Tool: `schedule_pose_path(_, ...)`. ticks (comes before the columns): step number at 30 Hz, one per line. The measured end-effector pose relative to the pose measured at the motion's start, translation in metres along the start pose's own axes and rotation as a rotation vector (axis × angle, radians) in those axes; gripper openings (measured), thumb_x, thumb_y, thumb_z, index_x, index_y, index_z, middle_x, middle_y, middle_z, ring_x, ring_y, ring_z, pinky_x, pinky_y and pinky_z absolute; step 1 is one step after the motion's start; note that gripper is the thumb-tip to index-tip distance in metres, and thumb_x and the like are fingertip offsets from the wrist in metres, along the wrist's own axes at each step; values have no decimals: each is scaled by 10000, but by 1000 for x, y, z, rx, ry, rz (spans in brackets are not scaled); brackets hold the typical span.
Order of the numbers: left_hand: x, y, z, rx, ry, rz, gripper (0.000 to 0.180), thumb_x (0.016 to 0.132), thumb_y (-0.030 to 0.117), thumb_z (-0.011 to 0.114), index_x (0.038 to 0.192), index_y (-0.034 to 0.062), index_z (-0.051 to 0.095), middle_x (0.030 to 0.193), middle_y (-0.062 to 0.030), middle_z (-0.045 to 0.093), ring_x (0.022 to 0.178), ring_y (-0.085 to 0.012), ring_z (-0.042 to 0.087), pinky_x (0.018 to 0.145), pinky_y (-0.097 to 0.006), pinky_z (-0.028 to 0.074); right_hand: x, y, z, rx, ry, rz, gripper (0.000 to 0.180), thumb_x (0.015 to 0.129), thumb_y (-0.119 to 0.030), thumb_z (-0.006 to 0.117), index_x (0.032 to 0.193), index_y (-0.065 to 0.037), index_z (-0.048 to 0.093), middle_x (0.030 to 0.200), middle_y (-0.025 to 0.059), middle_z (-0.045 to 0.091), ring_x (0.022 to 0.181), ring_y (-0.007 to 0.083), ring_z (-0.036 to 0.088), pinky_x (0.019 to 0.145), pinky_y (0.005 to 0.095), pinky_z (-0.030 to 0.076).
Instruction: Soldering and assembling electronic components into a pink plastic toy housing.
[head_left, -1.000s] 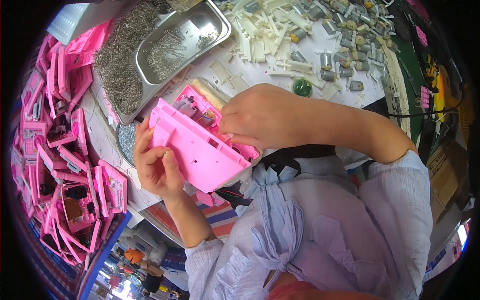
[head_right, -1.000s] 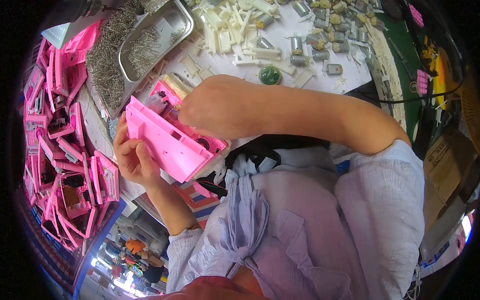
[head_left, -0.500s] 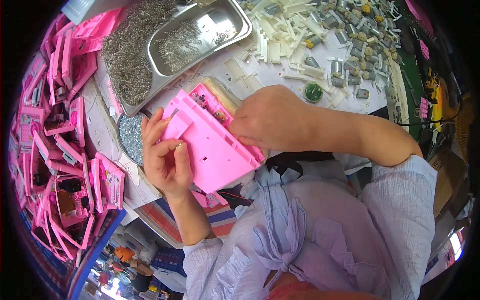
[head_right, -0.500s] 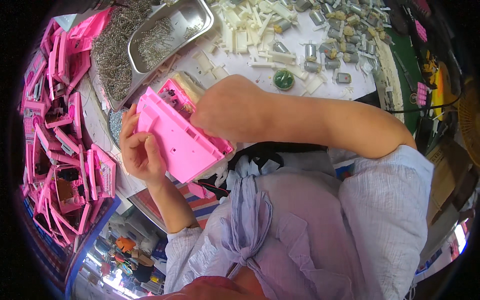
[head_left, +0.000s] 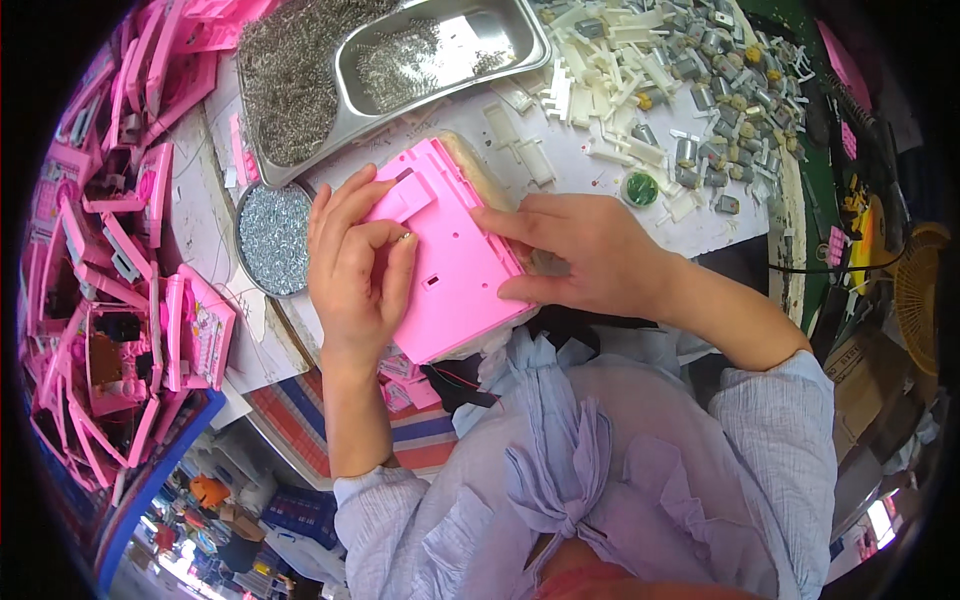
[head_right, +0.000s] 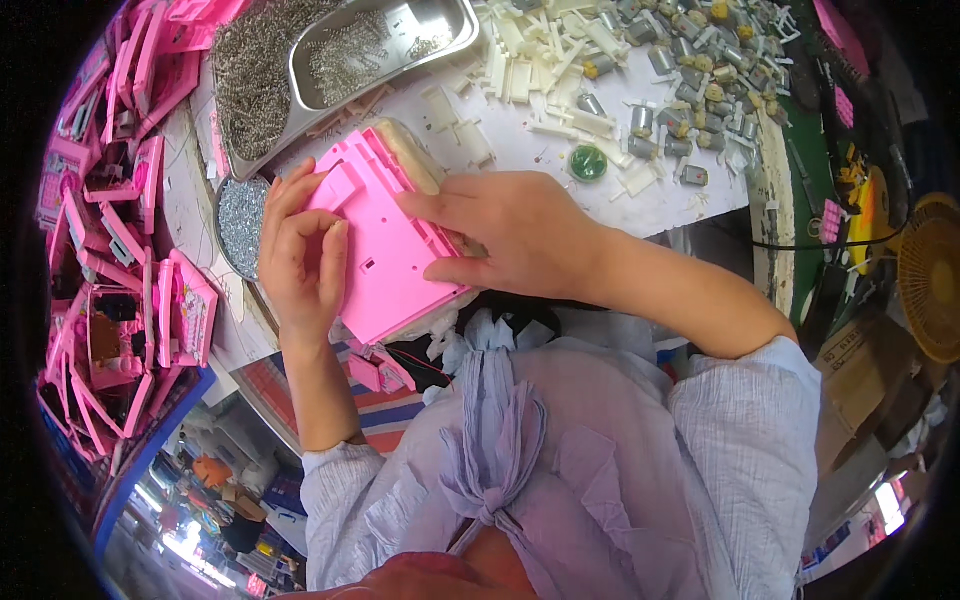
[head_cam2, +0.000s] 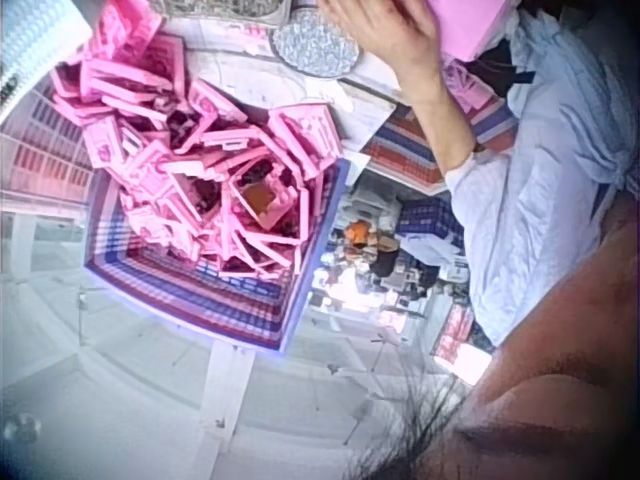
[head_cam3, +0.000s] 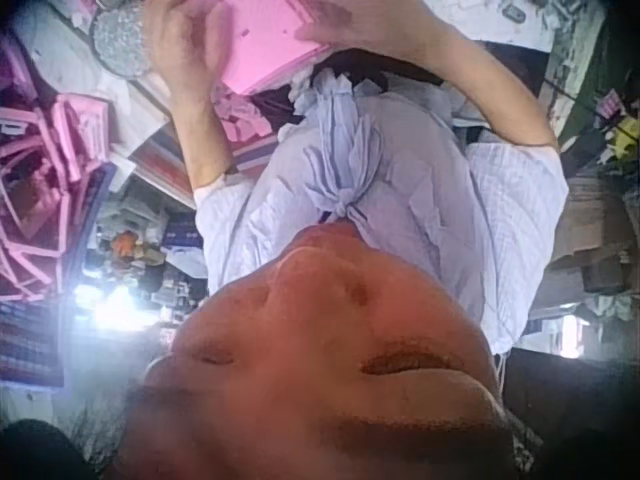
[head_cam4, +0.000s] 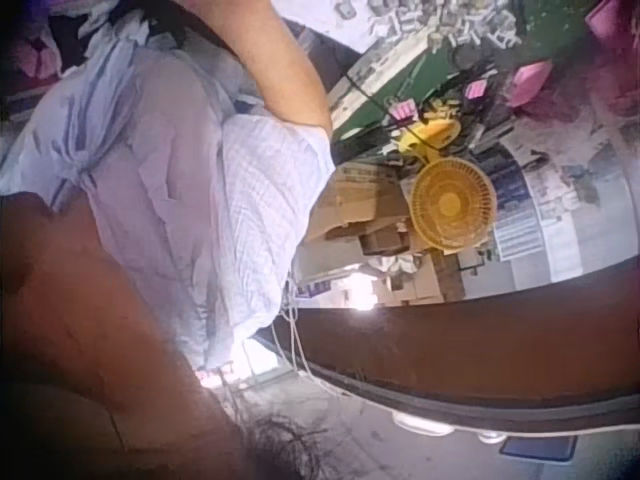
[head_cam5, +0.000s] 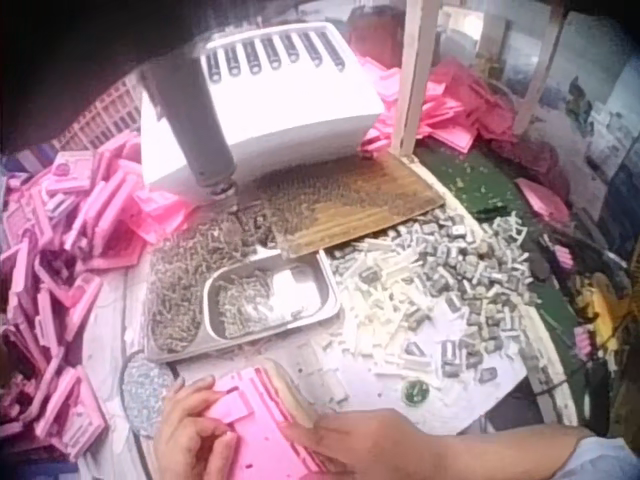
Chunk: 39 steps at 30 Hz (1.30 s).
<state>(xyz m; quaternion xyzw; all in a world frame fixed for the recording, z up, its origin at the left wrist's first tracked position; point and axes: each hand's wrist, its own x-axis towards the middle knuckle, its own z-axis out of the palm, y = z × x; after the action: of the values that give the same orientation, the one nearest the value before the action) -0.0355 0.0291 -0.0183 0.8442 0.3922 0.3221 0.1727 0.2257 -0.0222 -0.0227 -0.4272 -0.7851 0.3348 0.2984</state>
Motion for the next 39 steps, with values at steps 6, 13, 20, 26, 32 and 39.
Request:
schedule_pose_path(6, 1, 0, 5, -13, 52, 49, 184, 805, 41, 783, 899, 38, 624, 1165, -182, 693, 1176, -375, 660, 1085, -577, 431, -2, -6, 2, 27, 51, 16, 640, 812, -210, 835, 1400, -104, 607, 881, 94, 651, 708, 250, 630, 628, 347, 518)
schedule_pose_path(13, 1, 0, 5, -84, 100, 70, 187, 798, 27, 781, 897, 14, 624, 1137, -204, 681, 1108, -392, 664, 1003, -552, 480, 0, -22, 0, 205, 14, 236, 668, 845, -183, 822, 1445, -87, 546, 863, 53, 662, 657, 154, 607, 603, 291, 505)
schedule_pose_path(20, 12, 6, -3, -41, -27, 63, 192, 793, 29, 784, 906, 9, 631, 1133, -201, 675, 1116, -399, 653, 958, -482, 508, -1, -25, 4, 215, 25, 318, 546, 876, -230, 762, 1368, -97, 563, 788, 51, 648, 671, 237, 656, 610, 369, 520)
schedule_pose_path(26, 4, 0, 2, -161, 81, 18, 154, 828, 60, 773, 889, 12, 640, 1140, -191, 677, 1137, -385, 648, 968, -473, 503, -3, -31, 8, 306, 87, 287, 624, 865, -168, 795, 1437, -85, 559, 836, 40, 641, 643, 134, 592, 591, 277, 505)
schedule_pose_path(32, 2, -5, -3, -224, 72, 7, 117, 853, 51, 746, 891, 13, 643, 1176, -191, 676, 1194, -383, 630, 1012, -473, 484, 5, -41, 8, 209, 140, 230, 648, 858, -190, 800, 1442, -82, 541, 869, 78, 654, 664, 189, 618, 614, 316, 530)
schedule_pose_path(39, -32, 5, -23, -261, 298, -353, 55, 939, 32, 669, 972, -6, 648, 1392, -229, 616, 1312, -339, 576, 1103, -444, 425, 4, -41, 8, 207, 66, 345, 623, 868, -209, 790, 1421, -61, 543, 902, 131, 670, 702, 231, 662, 646, 344, 543)
